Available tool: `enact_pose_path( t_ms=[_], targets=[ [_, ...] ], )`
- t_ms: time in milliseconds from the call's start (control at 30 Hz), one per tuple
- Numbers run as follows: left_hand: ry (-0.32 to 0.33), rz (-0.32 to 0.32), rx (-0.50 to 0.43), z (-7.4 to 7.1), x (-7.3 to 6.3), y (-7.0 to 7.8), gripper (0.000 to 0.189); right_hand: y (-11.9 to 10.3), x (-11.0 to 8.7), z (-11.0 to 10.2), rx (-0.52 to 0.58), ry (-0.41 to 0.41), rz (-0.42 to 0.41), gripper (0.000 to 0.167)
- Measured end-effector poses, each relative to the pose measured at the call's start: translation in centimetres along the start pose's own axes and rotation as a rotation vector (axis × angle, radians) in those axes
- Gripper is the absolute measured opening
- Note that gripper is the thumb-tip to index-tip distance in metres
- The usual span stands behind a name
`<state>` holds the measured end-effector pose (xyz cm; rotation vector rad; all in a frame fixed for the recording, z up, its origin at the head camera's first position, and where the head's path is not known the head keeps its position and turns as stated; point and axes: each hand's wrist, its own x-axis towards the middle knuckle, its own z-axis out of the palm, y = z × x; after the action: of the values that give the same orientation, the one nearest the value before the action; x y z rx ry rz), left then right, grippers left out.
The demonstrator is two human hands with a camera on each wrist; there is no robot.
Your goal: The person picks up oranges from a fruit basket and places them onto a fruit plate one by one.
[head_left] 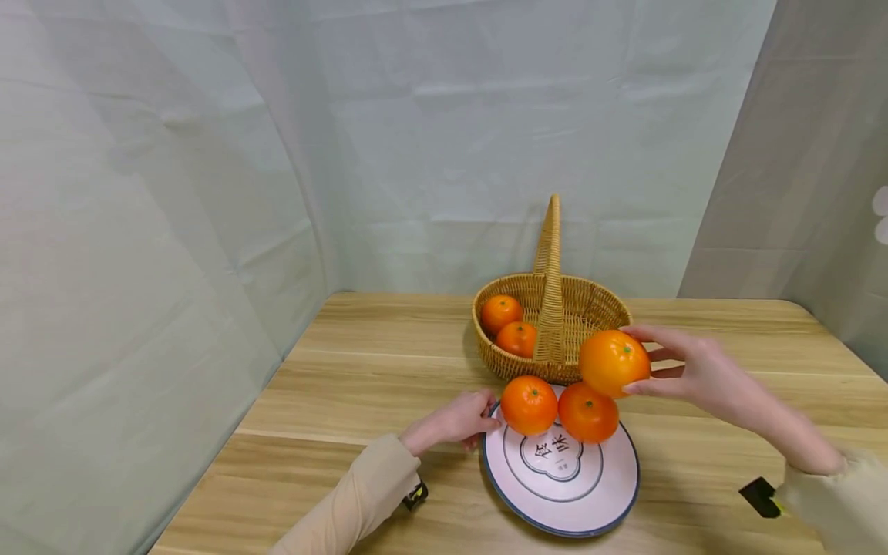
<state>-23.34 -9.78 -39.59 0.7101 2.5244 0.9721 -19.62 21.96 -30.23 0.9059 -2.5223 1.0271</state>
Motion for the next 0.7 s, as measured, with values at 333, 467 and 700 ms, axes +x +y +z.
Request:
enact_pose_path(
  t_ms=[333,467,700],
  targets=[
    [0.004,-0.001,0.004,0.0,0.1,0.0,0.013,-0.6,-1.0,0.5,0.034,-0.042,-0.003,0.065],
    [0.004,0.003,0.001,0.0,0.0,0.1,0.013,-1.0,-1.2,0.7,0.065,-0.061,-0.017,0.065],
    [0.004,0.008,-0.009,0.0,0.0,0.1,0.013,-1.4,-1.4,0.9,0.15,-0.149,-0.041,0.064]
  ],
)
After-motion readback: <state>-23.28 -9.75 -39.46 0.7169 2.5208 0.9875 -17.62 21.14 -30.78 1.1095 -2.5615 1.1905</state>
